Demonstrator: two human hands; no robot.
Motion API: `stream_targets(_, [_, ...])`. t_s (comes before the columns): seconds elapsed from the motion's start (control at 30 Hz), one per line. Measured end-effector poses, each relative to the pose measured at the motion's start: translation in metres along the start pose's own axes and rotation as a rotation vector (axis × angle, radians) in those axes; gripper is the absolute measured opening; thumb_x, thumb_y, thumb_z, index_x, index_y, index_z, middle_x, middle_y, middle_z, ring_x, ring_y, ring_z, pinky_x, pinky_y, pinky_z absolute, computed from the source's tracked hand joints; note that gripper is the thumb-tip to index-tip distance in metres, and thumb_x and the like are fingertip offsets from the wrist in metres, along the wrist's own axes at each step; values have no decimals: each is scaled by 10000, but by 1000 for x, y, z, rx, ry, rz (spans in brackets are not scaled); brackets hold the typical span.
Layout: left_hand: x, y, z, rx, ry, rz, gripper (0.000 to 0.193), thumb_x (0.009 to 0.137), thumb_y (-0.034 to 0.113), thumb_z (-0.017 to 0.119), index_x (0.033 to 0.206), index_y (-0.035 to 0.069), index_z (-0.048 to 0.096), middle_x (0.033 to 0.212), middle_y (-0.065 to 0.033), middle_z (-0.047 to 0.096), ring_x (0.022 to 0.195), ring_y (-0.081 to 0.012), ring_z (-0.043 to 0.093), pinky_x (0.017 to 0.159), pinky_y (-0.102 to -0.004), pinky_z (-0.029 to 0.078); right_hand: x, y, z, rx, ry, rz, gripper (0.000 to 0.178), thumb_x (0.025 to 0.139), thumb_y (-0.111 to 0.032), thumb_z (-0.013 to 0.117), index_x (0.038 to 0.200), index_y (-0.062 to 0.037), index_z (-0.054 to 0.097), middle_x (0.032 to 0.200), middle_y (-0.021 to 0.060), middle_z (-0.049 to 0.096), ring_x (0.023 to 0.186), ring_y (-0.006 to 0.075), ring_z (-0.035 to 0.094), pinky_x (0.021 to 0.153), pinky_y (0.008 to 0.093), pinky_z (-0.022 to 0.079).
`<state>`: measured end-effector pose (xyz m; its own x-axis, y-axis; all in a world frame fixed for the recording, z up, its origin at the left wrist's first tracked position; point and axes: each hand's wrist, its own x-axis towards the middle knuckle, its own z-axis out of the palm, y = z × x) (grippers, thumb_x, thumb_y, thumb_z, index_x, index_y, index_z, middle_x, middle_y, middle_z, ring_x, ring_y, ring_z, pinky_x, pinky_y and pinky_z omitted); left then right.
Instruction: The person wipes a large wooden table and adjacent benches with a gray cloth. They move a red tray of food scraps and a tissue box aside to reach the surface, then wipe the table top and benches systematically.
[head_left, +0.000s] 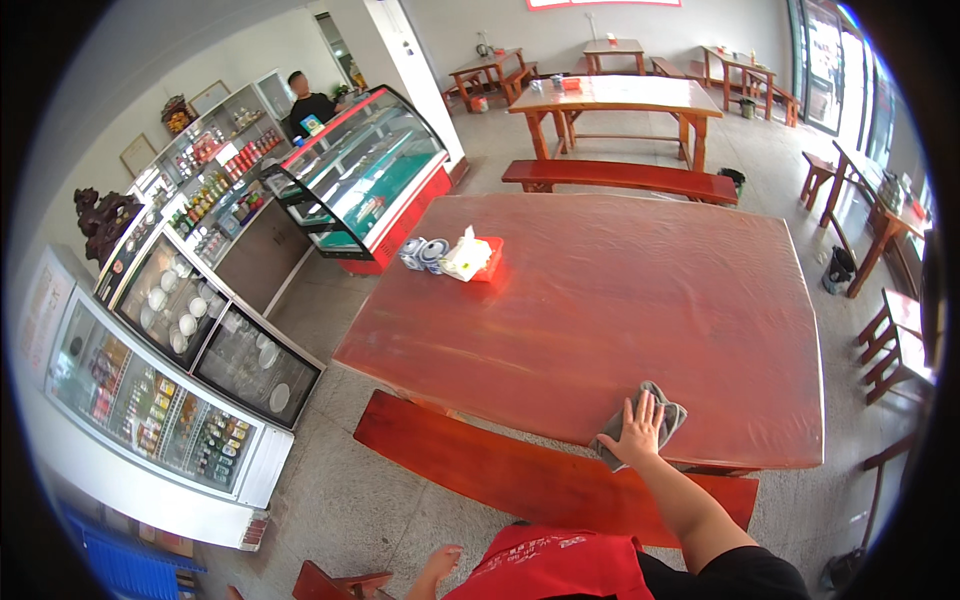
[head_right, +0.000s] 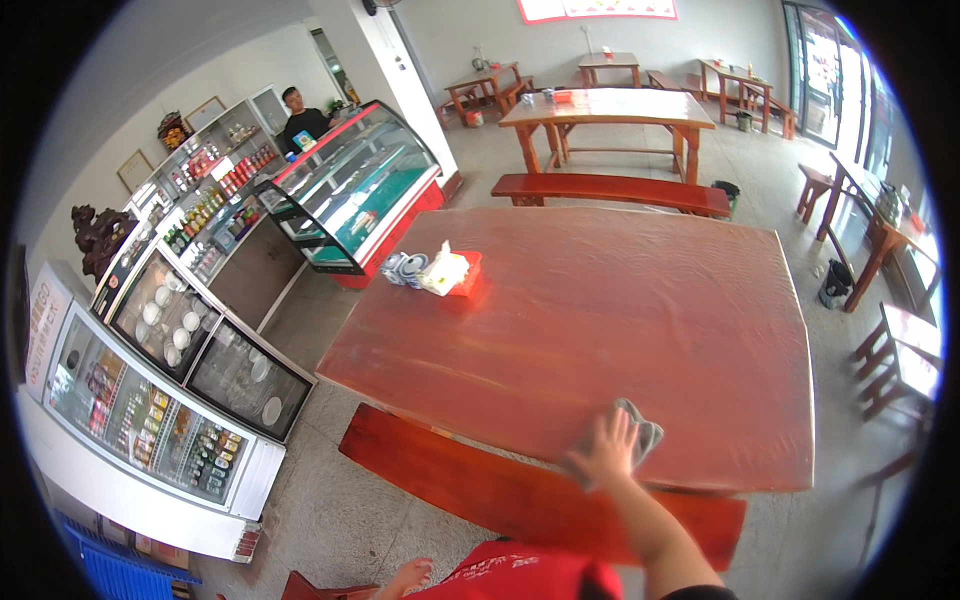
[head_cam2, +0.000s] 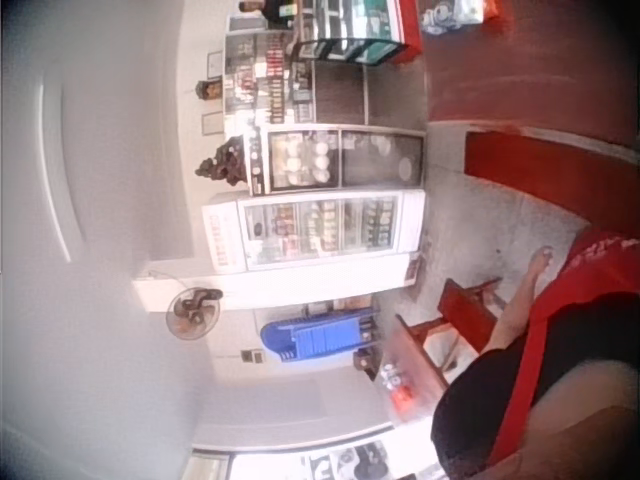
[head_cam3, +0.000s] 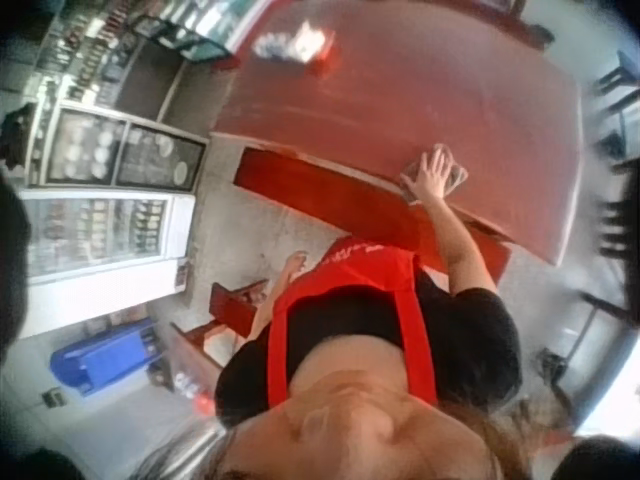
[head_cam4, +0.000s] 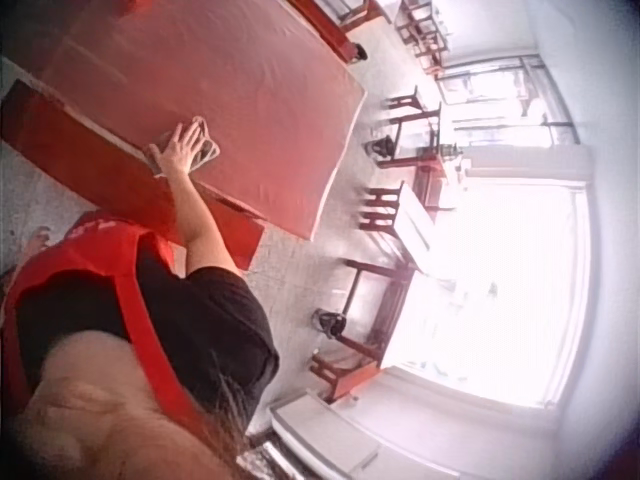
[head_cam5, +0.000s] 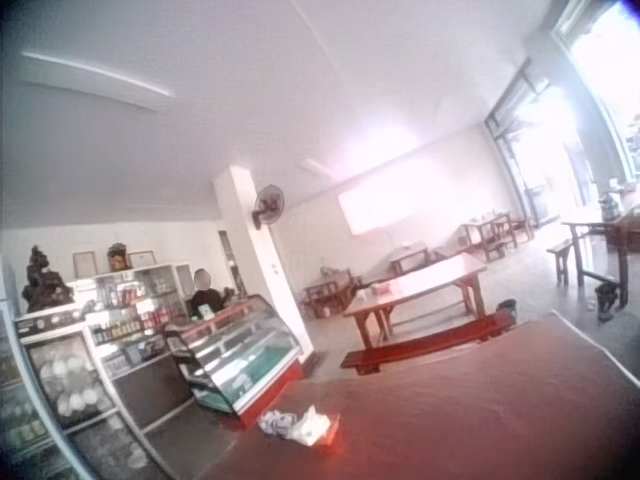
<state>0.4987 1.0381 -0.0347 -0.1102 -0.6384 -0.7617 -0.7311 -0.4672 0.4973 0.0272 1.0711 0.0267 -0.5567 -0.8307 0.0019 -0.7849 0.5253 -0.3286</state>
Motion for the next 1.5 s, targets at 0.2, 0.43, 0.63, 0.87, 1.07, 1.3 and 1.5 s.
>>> stream_targets(0.2, [46,2,-3,488,-101,418,267,808,204,525,1033,72,585,831,-62,596,703,-141,573,593,-275,464,-8,11,-28,-116,-69,-220,903,622,-496,667,1315,-56,291,1389,236,149,1300,341,144,1044,518,81])
stream_targets(0.43, [3,119,48,136,-96,215,257,807,193,540,1050,117,575,747,-20,571,668,-96,544,516,-237,409,-49,102,-55,-149,-80,-162,874,565,-338,744,1308,-171,317,1404,118,195,1297,248,198,1029,525,160])
stream_targets(0.63, [-4,133,55,281,-158,287,269,810,194,534,1069,131,562,751,-15,568,639,-86,521,505,-235,406,-119,223,-111,-270,-122,191,842,571,-235,736,1304,-202,323,1399,100,196,1285,269,220,1041,476,183])
stream_targets(0.87, [-8,143,62,340,-184,213,267,806,180,533,1065,132,572,769,-24,578,664,-100,525,542,-251,426,-251,500,-117,70,112,1197,527,672,-5,536,1183,-111,464,1154,116,520,1056,271,510,851,359,435])
stream_targets(1.07, [-2,125,49,352,-146,193,262,812,184,530,1065,130,571,764,-25,582,675,-107,528,579,-262,434,-206,393,-174,951,862,671,600,645,13,443,1238,-80,424,1148,88,496,1008,204,515,875,297,407])
stream_targets(1.3, [10,128,40,377,-133,332,272,819,216,527,1073,130,567,803,-47,596,702,-125,542,606,-275,444,-100,285,-98,-118,163,743,766,660,-415,593,1334,-187,309,1415,171,155,1315,325,108,1040,501,108])
stream_targets(1.5, [-5,124,24,413,-105,235,290,814,221,534,1086,122,561,802,-54,594,694,-125,539,608,-268,440,-55,237,-95,-86,109,865,823,726,-524,545,1355,-91,239,1425,177,105,1323,323,68,1043,499,88])
